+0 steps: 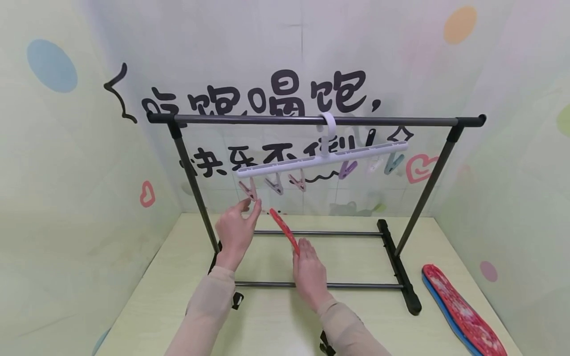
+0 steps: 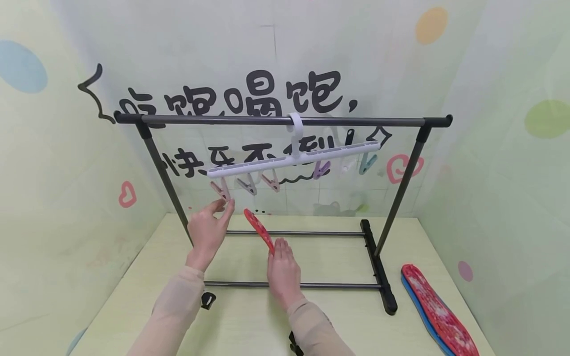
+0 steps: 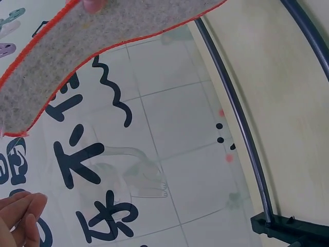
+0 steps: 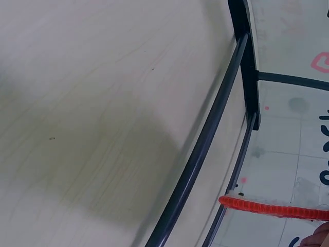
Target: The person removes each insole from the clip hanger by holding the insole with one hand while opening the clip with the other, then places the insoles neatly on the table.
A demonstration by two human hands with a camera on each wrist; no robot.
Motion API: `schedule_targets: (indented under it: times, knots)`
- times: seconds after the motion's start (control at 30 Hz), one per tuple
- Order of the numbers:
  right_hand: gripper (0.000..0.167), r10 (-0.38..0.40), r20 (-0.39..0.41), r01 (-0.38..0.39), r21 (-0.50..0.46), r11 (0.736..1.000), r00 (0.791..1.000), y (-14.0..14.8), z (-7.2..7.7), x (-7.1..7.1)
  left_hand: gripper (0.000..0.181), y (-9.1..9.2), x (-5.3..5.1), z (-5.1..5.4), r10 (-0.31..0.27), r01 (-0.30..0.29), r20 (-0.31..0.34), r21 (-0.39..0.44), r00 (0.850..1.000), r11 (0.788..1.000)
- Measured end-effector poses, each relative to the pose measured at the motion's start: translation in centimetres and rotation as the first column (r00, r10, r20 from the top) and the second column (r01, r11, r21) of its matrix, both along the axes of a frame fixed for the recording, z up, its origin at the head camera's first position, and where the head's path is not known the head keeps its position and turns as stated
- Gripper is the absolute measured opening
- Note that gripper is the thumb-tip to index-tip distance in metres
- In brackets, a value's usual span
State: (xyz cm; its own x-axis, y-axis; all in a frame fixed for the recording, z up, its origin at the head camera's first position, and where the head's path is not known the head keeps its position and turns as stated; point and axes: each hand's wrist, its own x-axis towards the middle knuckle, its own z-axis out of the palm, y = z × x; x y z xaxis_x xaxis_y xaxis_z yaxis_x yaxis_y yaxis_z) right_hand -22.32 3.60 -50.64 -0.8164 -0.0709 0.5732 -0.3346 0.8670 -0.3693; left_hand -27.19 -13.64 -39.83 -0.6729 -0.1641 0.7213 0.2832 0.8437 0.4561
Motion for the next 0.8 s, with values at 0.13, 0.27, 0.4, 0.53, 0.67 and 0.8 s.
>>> schedule_targets:
  times: [0.13, 0.27, 0.4, 0.53, 0.67, 0.8]
  knots:
    - [0.039, -0.012, 0.036, 0.014, -0.041, 0.999, 0.999, 0.7, -0.1, 0.1, 0.036, 0.0, 0.0, -0.3, -0.013, 0.013, -0.004, 0.006, 1.0, 1.0]
    - [0.04, -0.017, 0.084, 0.021, -0.041, 0.999, 0.996, 1.4, -0.1, 0.3, 0.033, -0.1, 0.0, -0.4, -0.013, 0.013, -0.028, 0.008, 1.0, 1.0]
    - [0.041, -0.027, 0.098, 0.031, -0.041, 0.999, 0.995, 2.1, -0.2, 0.5, 0.032, -0.2, -0.1, -0.4, -0.01, 0.011, -0.046, 0.005, 0.999, 1.0]
    - [0.041, -0.038, 0.079, 0.041, -0.048, 0.998, 0.996, 3.0, -0.3, 0.6, 0.032, -0.1, -0.1, -0.6, -0.014, 0.014, -0.045, 0.012, 0.999, 1.0]
    - [0.04, -0.051, 0.066, 0.055, -0.059, 0.997, 0.997, 3.8, -0.7, 0.7, 0.032, 0.0, 0.1, -0.8, -0.017, 0.017, -0.031, 0.017, 0.999, 1.0]
    - [0.039, -0.064, 0.069, 0.068, -0.061, 0.996, 0.996, 4.8, -1.0, 0.8, 0.033, 0.2, 0.3, -1.1, -0.027, 0.028, -0.015, 0.025, 1.0, 0.999]
